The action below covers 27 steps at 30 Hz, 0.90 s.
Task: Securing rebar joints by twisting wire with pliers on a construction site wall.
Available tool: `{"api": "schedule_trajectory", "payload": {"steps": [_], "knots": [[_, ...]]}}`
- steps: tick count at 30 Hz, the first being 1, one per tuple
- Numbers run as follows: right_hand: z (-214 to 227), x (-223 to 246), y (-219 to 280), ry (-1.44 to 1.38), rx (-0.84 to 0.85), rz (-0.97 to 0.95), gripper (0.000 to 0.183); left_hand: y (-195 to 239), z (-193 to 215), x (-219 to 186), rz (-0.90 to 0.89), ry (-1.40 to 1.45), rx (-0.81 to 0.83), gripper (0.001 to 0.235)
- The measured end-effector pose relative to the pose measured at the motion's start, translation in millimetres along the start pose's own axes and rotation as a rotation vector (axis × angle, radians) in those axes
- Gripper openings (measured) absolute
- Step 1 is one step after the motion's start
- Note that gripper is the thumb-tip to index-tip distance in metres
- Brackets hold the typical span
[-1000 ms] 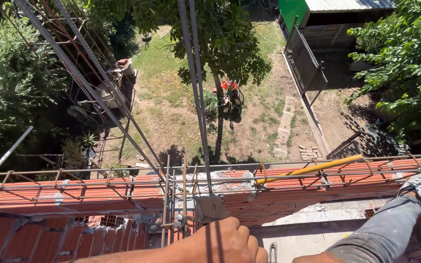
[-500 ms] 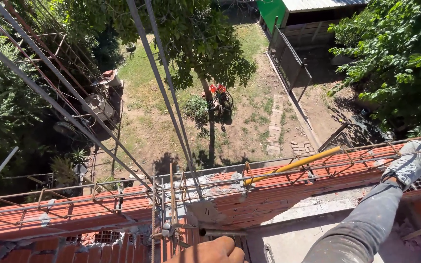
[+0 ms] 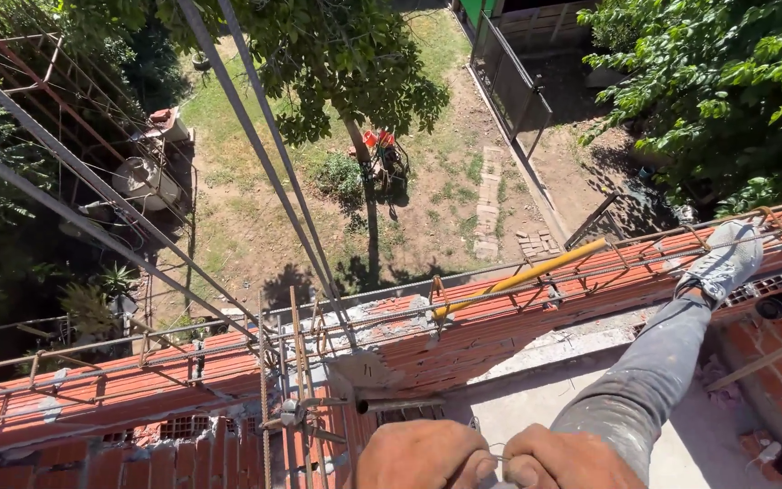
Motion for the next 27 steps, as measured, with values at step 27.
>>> {"api": "schedule_trajectory", "payload": {"steps": [27], "knots": [[48, 118, -52, -0.800, -0.251, 0.160, 0.052, -30, -12, 53, 0.205, 0.920, -0.311, 0.043]]}}
Point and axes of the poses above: each hand's wrist, its own y-axis away from the middle knuckle, its own z-axis out of the back of the hand, x = y × z, the point moved 1 cm from there along -y, towards the middle knuckle, and after that the axes turned 15 degrees about y, right-handed, at the moved point
